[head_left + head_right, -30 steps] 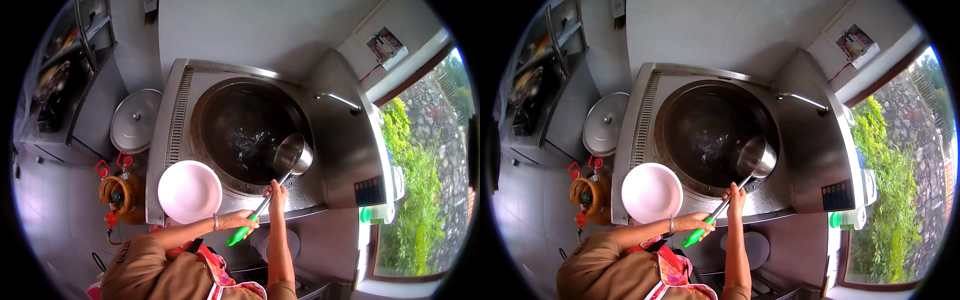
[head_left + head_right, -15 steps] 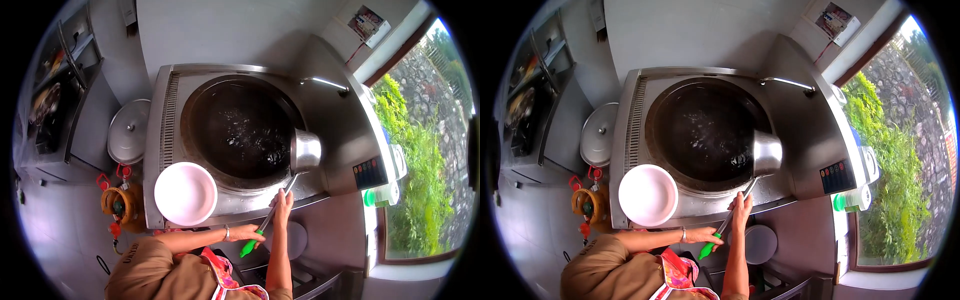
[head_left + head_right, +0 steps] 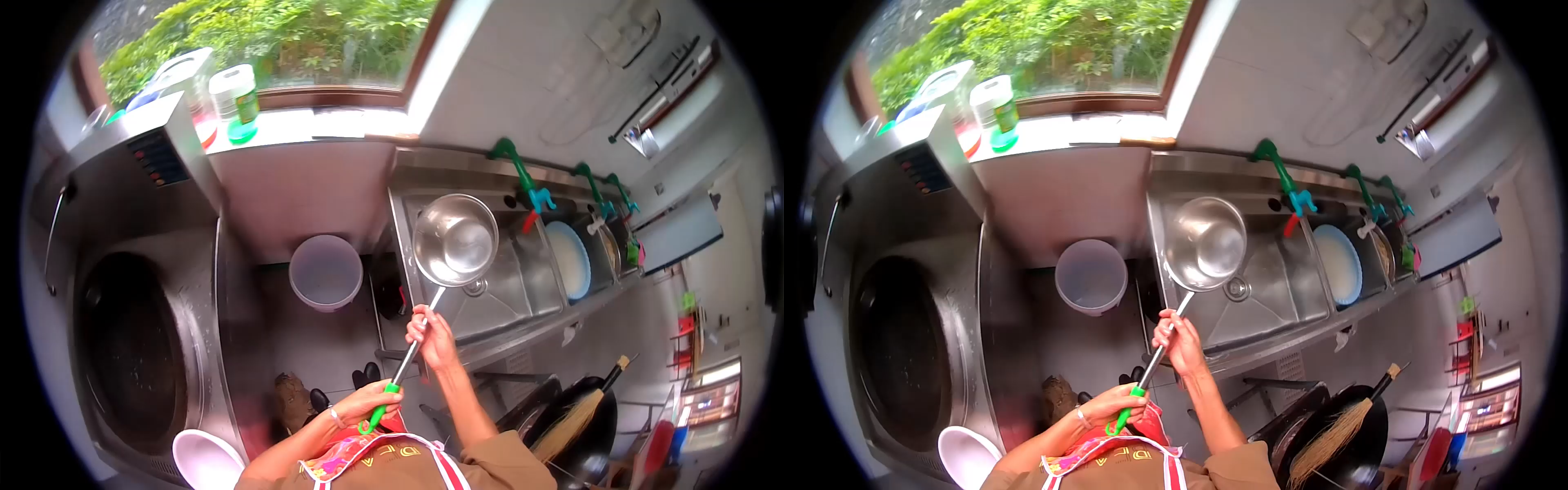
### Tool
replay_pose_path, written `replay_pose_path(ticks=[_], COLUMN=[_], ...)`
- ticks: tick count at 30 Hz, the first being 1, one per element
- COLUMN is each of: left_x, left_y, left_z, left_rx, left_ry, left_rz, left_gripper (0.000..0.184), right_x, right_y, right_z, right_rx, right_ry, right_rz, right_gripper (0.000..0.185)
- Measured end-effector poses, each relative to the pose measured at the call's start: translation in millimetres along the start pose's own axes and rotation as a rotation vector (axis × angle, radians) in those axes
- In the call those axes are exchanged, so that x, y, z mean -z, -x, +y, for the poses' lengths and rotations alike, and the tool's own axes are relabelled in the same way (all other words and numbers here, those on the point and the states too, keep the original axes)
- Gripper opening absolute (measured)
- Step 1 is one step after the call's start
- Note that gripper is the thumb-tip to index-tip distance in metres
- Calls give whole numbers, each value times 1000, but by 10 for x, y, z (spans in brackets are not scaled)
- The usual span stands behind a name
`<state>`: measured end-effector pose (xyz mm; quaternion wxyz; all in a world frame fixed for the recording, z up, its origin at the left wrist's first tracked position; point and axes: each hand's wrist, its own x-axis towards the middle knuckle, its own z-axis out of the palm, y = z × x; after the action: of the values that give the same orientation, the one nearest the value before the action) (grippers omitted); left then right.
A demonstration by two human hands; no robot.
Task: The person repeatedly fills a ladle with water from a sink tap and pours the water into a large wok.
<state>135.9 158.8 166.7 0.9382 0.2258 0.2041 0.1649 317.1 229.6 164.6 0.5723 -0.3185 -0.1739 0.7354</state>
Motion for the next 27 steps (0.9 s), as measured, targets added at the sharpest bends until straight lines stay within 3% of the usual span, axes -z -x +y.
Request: replay_pose_path(ticks=[3,5,8,12,14,20,25,27], left_x=[-279,-367,-340,-288,-329,-291,-215,-159], left_y=[-698,-1654,-2290,-2852,-2994,-3222,-3203,-3191], left_z=[164,160,-12,-170,-187,-237,-141,-38], left_rx=[180,225,259,371,412,458,429,424], left_ry=[-111,-408,-403,-109,116,369,413,279], left_rz=[-14,2,-28,-88,-108,-168,-59,25], left_gripper=[17,22,27,24,21,17,14,13], right_x=[693,1488,2038,2539,2677,3057,3102,3111], right_y=[86,-18,-55,-176,-216,-333,-571,-684], right_z=[-395,-815,-1051,-1247,-1314,-1341,-1194,-1151], right_rx=[122,177,183,153,148,172,71,32], right_ry=[-94,69,126,277,306,419,460,468], right_rz=[279,608,819,1007,1053,1138,1137,1086], right_gripper=[22,21,15,15,16,15,16,16])
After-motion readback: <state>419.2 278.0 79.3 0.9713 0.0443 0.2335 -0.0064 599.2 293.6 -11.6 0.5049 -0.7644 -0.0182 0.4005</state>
